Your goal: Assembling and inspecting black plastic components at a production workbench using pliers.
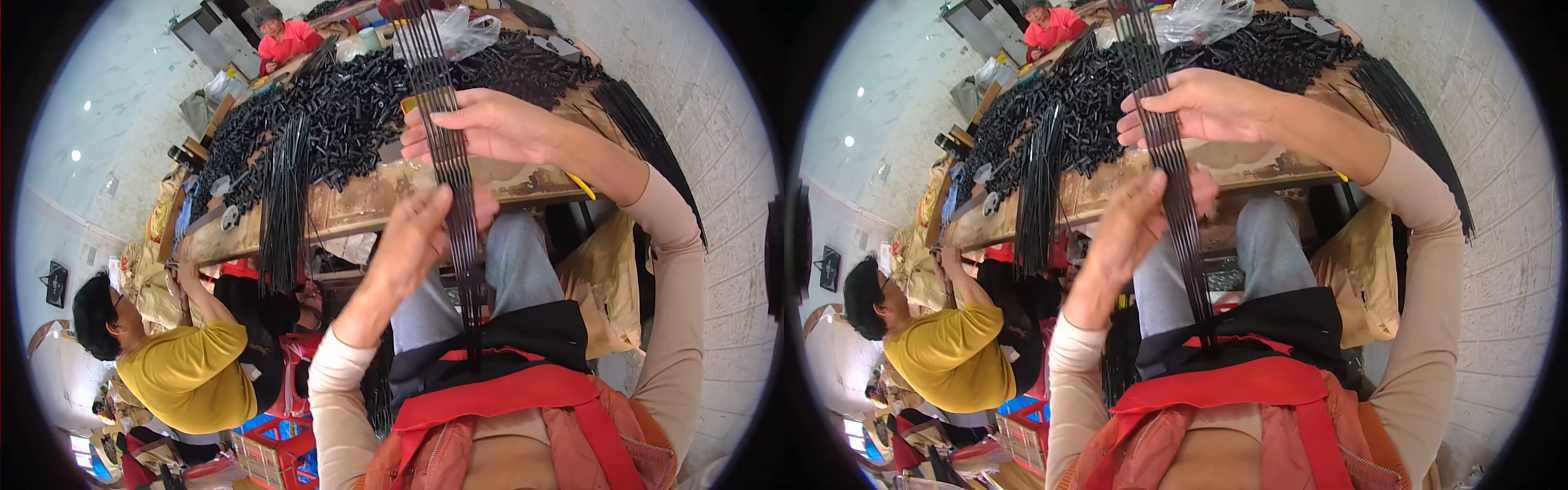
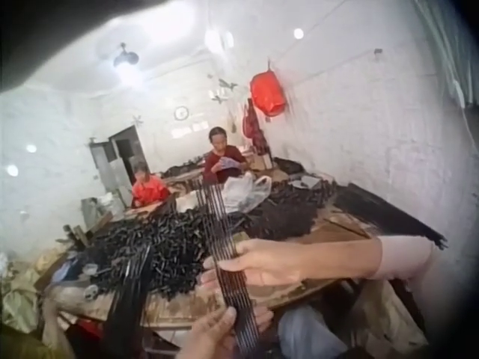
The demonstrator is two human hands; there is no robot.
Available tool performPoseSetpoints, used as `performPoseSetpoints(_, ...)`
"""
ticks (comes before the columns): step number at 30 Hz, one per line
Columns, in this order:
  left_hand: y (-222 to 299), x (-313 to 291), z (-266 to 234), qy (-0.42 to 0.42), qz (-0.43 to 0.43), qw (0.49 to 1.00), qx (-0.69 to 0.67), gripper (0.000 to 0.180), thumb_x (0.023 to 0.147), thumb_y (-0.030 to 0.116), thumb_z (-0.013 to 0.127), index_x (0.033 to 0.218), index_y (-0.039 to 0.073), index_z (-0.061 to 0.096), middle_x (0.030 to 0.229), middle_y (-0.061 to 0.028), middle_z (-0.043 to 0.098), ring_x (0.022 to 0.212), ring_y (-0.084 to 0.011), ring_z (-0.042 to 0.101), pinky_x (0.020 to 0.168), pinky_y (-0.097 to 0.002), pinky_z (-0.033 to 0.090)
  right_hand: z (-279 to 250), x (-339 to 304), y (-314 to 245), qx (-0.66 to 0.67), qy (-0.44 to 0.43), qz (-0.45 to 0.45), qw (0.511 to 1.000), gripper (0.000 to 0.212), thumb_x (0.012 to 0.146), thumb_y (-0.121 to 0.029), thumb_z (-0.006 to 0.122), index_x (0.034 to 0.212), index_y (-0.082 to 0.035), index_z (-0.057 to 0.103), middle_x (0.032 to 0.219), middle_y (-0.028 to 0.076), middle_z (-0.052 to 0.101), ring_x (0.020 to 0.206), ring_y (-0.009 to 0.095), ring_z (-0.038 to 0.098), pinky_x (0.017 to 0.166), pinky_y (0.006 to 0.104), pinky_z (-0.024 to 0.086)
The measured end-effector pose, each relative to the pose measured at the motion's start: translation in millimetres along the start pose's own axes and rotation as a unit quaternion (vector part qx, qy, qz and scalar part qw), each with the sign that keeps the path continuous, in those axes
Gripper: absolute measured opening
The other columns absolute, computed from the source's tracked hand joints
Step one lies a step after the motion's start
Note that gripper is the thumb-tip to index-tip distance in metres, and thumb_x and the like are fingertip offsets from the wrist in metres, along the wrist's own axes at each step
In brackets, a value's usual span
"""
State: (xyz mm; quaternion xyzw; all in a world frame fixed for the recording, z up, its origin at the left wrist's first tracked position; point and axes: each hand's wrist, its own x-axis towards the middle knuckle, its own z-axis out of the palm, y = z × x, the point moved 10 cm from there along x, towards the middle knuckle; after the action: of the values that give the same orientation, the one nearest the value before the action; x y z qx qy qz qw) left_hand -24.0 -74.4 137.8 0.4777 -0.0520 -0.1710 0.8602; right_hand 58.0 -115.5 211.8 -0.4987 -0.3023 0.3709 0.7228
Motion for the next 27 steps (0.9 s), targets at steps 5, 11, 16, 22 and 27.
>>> performPoseSetpoints(5, 11, 4, 6, -0.008, 0.034, 0.999, 0.033, 0.04, 0.104, 0.023, 0.041, 0.124, -0.011, 0.049, 0.119, -0.0213, 0.061, 0.11, -0.0287, 0.062, 0.096, -0.0396, 0.051, -1, 0, -6, -0.034, -0.001, -0.034, 0.999, 0.039, 0.099, -0.017, 0.05, 0.128, 0.008, 0.047, 0.124, 0.02, 0.058, 0.119, 0.03, 0.056, 0.104, 0.0401, 0.044)
performPoseSetpoints(11, 15, 11, -3, 0.01, 0.032, 0.998, 0.049, 0.037, 0.102, 0.018, 0.044, 0.122, -0.012, 0.05, 0.116, -0.0231, 0.062, 0.106, -0.028, 0.064, 0.094, -0.0378, 0.052, 0, -2, 7, -0.032, -0.003, -0.034, 0.999, 0.036, 0.098, -0.017, 0.051, 0.124, 0.008, 0.052, 0.119, 0.018, 0.061, 0.114, 0.027, 0.06, 0.1, 0.0356, 0.048)
performPoseSetpoints(16, 32, 37, -17, -0.035, 0.078, 0.996, 0.023, 0.041, 0.103, 0.025, 0.04, 0.127, -0.008, 0.048, 0.121, -0.0218, 0.06, 0.111, -0.0304, 0.062, 0.1, -0.0414, 0.048, -8, 7, -16, -0.124, 0.058, -0.091, 0.986, 0.036, 0.096, -0.017, 0.057, 0.124, 0.004, 0.054, 0.109, 0.013, 0.065, 0.106, 0.023, 0.063, 0.096, 0.0334, 0.051)
performPoseSetpoints(22, -44, 61, -101, -0.004, -0.065, 0.983, -0.174, 0.061, 0.102, 0.044, 0.033, 0.137, -0.005, 0.035, 0.135, -0.0264, 0.048, 0.125, -0.0399, 0.048, 0.108, -0.0471, 0.038, 3, -29, 110, -0.32, 0.037, -0.052, 0.945, 0.018, 0.092, -0.016, 0.062, 0.103, -0.004, 0.069, 0.097, 0.003, 0.071, 0.087, 0.013, 0.066, 0.081, 0.0275, 0.051)
performPoseSetpoints(27, -13, 116, -140, 0.06, -0.069, 0.985, -0.148, 0.059, 0.103, 0.042, 0.029, 0.136, -0.006, 0.038, 0.137, -0.0264, 0.046, 0.127, -0.0379, 0.047, 0.11, -0.0479, 0.036, -18, -26, 154, -0.361, 0.034, -0.075, 0.929, 0.018, 0.091, -0.014, 0.063, 0.102, -0.001, 0.068, 0.091, 0.008, 0.072, 0.083, 0.012, 0.065, 0.076, 0.0256, 0.05)
